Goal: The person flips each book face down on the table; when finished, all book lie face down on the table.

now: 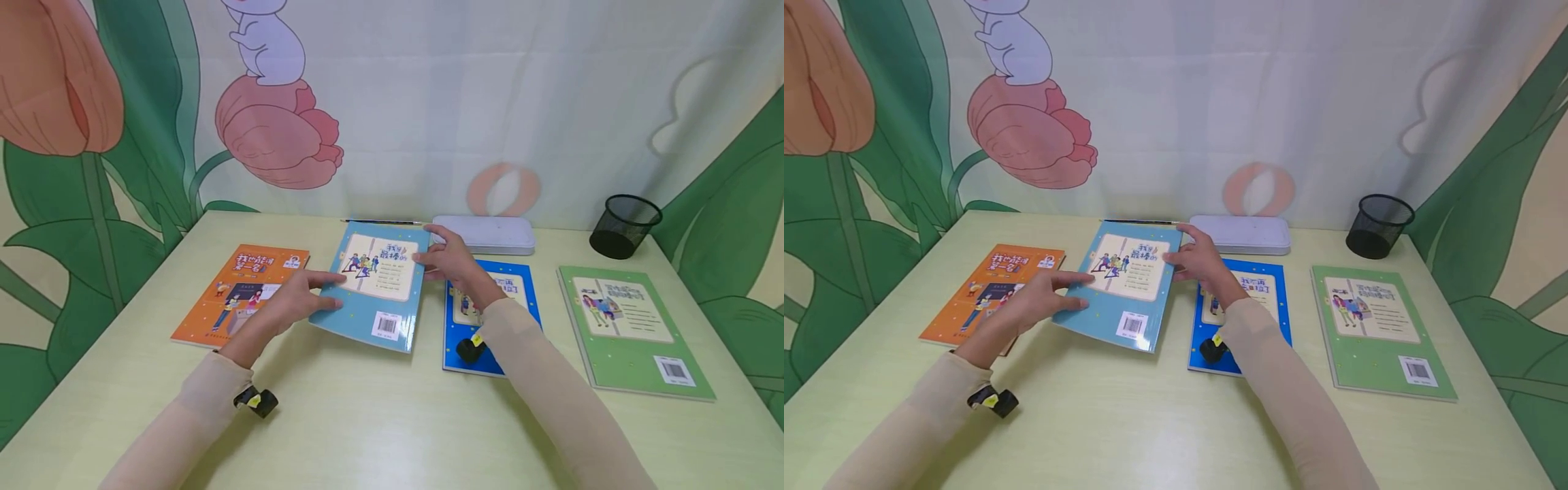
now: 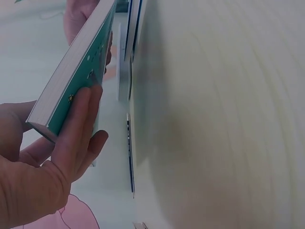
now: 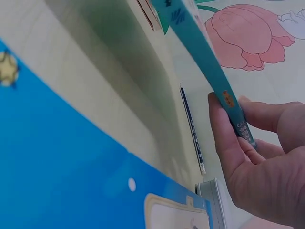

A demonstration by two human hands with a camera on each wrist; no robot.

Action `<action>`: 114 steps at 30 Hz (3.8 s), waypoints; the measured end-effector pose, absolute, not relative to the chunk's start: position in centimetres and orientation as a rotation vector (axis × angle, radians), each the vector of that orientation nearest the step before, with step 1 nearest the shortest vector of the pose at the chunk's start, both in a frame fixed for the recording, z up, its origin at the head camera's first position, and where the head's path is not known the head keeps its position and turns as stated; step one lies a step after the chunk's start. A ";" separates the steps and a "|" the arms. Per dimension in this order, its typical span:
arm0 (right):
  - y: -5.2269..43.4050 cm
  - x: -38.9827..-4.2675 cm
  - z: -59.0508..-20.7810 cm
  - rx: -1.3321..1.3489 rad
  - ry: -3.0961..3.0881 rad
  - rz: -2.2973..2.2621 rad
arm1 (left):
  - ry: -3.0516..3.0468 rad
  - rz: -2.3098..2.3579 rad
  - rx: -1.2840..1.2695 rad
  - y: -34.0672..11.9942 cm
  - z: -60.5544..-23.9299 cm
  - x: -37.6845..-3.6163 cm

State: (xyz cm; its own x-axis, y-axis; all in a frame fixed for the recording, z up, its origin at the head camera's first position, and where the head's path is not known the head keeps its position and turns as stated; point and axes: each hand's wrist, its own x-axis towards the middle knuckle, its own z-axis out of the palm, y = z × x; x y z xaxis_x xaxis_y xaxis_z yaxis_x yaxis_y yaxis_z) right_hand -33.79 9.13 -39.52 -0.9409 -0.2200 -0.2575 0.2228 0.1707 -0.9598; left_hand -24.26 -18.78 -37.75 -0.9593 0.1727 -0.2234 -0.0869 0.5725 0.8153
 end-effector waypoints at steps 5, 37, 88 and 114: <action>9.1 -34.0 -39.7 -0.062 2.149 -1.713 | 2.540 1.221 0.070 -18.9 -38.3 -24.5; 8.8 -35.4 -40.4 -0.021 2.279 -1.301 | 2.597 0.848 0.207 -18.4 -39.3 -25.2; 2.4 -34.7 -40.0 -0.257 2.443 -1.665 | 2.755 0.996 0.155 -29.4 -37.4 -23.3; -5.2 -33.4 -41.2 -0.571 2.490 -1.407 | 2.650 0.495 0.154 -33.4 -38.7 -23.4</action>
State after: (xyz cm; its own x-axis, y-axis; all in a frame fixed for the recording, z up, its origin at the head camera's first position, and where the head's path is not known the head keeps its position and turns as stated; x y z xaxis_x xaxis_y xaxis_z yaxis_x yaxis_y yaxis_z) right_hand -33.40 -5.25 -41.25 -0.8991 -0.4377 -0.0044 -0.2222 0.4649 -0.8570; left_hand -23.44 -33.37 -38.74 -0.8982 0.1847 -0.3990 0.0283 0.9299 0.3667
